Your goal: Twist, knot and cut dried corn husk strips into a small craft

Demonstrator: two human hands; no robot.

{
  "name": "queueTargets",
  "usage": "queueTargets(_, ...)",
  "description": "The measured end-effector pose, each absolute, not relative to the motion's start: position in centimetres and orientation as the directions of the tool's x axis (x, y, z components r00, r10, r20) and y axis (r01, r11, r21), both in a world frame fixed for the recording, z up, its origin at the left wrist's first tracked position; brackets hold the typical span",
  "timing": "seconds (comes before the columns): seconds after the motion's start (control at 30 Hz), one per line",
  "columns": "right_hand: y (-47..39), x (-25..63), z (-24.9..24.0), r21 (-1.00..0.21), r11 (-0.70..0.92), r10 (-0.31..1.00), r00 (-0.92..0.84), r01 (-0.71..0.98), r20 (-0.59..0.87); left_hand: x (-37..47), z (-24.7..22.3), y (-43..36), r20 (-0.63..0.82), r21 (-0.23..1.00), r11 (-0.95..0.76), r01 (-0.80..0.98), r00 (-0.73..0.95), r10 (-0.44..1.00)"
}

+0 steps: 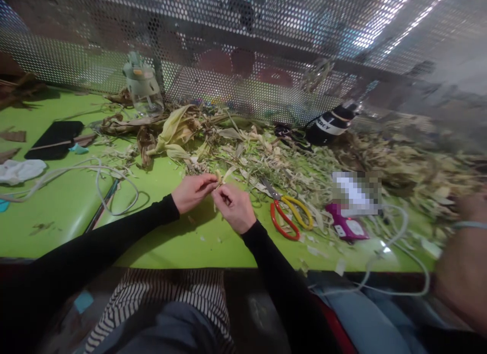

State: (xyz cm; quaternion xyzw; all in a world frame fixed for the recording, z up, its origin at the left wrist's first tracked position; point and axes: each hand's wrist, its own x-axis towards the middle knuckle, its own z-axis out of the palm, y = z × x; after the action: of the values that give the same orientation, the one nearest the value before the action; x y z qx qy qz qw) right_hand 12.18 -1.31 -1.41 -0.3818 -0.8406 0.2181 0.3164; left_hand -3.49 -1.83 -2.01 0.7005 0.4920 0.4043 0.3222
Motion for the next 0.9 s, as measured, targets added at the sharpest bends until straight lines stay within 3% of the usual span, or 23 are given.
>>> queueTargets(0.1,-1.3,12.2,-1.3,-0.627,0.614,0.772,-0.532,0.480,0.348,-3.5,-2.1,-1.6,0.221,0.895,-0.268,0.356,0.167,0.961)
queueTargets(0.2,-1.2,12.4,-1.1,-0.689,0.560,0.815,-0.458,0.460,0.357,-3.8,-2.1,-1.0,-0.002,0.999,-0.007,0.040,0.205,0.979)
queueTargets(0.3,-0.7,12.7,-0.8,-0.728,0.481,0.876,-0.233,0.489,0.423,-4.1,-1.8,-0.8,-0.225,0.910,0.315,-0.268,0.320,0.920)
queueTargets(0.37,-0.4,12.8,-0.8,-0.734,0.445,0.894,-0.201,0.513,0.401,-4.2,-1.4,-0.9,-0.270,0.850,0.393,-0.351,0.350,0.897)
queueTargets(0.53,-0.4,12.6,-1.0,-0.827,0.415,0.900,-0.303,0.381,0.312,-4.2,-1.0,-1.4,-0.279,0.850,0.416,-0.323,0.395,0.875)
queueTargets(0.7,-0.5,12.4,-1.1,-0.871,0.360,0.903,-0.360,0.334,0.235,-3.9,-1.2,-1.5,-0.268,0.934,0.347,-0.088,0.471,0.840)
queueTargets(0.9,-0.4,12.6,-1.9,-0.935,0.275,0.952,-0.202,0.225,0.231,-3.6,-1.1,-1.8,-0.305,0.918,0.387,-0.085,0.472,0.827)
